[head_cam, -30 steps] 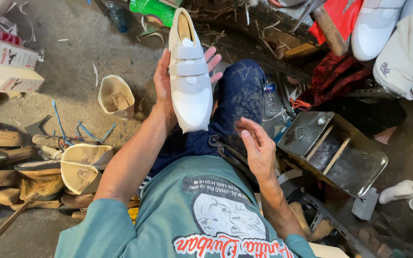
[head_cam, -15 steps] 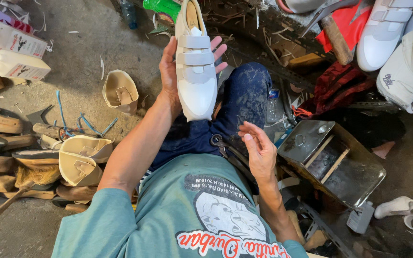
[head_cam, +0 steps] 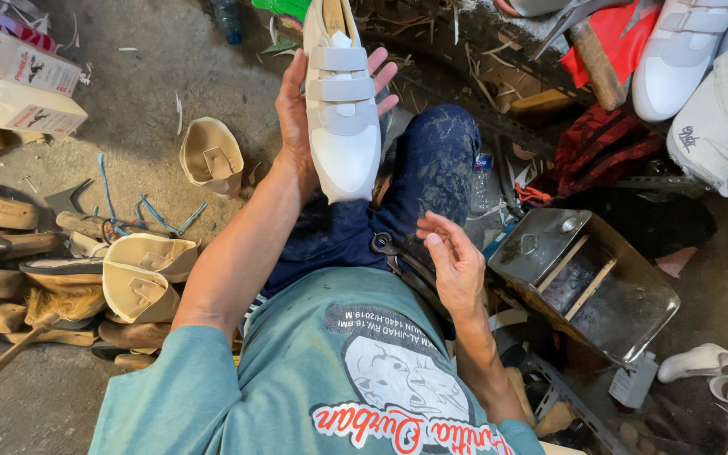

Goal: The person uses a hammer to tap the sole of a white shoe, then removes and reinserts the insole. They continue hammering the shoe's sole and edges while seated on the floor.

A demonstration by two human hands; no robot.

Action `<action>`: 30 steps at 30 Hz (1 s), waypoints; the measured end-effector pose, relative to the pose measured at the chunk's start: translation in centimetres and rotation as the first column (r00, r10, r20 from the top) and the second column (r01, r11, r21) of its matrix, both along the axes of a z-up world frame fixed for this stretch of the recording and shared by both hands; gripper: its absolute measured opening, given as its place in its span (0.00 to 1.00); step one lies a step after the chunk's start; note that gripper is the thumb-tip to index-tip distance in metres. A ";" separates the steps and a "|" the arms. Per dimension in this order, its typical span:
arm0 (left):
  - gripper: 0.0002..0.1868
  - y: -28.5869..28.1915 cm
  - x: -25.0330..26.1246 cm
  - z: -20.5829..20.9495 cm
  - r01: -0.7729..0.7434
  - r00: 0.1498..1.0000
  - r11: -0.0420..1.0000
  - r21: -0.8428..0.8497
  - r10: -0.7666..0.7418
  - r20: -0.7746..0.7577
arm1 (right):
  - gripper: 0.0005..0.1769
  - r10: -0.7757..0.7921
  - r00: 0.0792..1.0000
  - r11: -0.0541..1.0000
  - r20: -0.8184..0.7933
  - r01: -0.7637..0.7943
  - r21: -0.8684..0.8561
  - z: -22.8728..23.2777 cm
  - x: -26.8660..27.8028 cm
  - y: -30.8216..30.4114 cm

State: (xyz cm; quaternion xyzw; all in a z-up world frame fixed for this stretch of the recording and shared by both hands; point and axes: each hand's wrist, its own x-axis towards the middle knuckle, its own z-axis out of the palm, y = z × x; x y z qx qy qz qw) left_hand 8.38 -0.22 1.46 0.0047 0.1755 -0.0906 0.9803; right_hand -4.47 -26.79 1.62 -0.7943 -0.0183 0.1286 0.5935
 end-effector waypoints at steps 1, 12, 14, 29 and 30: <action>0.55 0.1 0.1 -0.1 0.000 1.000 1.000 0.000 0.000 0.000 | 0.18 0.000 1.000 1.000 0.000 0.000 0.000 -0.1 0.0 0.0; 0.52 0.5 0.2 -0.8 -0.039 0.999 0.999 -0.037 0.038 -0.034 | 0.18 0.008 1.000 1.000 -0.025 -0.007 0.012 -0.7 0.0 -0.1; 0.53 0.5 0.2 -0.8 -0.037 0.999 0.999 -0.028 0.036 -0.038 | 0.18 0.009 1.000 1.000 -0.028 -0.009 0.003 -0.4 0.0 -0.1; 0.54 -0.4 -0.9 1.0 0.066 0.995 0.994 0.082 -0.072 0.072 | 0.19 0.031 0.998 0.999 -0.045 -0.032 -0.010 -0.4 0.1 0.0; 0.55 -0.5 -0.9 1.2 0.079 0.993 0.993 0.087 -0.086 0.075 | 0.19 0.028 0.998 1.000 -0.048 -0.028 -0.009 -0.5 0.1 0.0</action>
